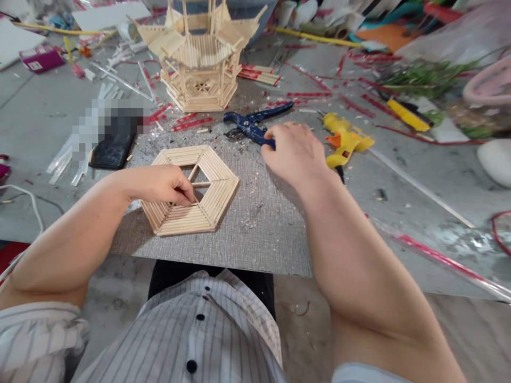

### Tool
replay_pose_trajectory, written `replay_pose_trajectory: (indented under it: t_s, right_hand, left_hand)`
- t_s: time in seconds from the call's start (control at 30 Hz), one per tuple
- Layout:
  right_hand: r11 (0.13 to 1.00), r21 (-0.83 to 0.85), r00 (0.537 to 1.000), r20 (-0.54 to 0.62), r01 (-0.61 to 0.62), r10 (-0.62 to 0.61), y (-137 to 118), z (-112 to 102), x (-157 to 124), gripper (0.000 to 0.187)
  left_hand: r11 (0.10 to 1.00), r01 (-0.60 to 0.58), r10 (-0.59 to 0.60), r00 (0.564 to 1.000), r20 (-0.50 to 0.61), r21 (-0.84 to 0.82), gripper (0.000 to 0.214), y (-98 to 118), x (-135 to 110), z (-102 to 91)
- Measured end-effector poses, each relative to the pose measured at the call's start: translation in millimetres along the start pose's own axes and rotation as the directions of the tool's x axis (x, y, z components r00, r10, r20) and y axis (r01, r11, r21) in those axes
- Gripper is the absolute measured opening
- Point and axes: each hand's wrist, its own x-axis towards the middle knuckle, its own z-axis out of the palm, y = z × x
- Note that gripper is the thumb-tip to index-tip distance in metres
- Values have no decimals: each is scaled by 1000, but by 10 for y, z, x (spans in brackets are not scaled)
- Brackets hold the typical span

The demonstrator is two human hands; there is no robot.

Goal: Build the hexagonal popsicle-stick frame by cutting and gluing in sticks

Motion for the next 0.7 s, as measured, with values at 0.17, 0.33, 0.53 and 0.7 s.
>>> replay_pose_trajectory:
  t_s: [0.17,0.33,0.53,0.7]
  right_hand:
    - [986,-99,979,144,-132,145,182,-19,70,16]
    - [971,-191,958,218,-144,185,99,-44,53,17]
    - [953,-170,945,170,-251,279,-34,-76,34,34]
    - [936,-100,940,14,-337,340,-113,-122,44,25]
  left_hand:
    - [999,-35,35,999,-8,-16,12,-11,0,6]
    - [999,-34,34,999,19,1,14,-22,-8,-5]
    - [996,-23,17,997,69,81,17,-8,-18,-22]
    - [996,-17,9,997,83,92,19,-7,-15,-27]
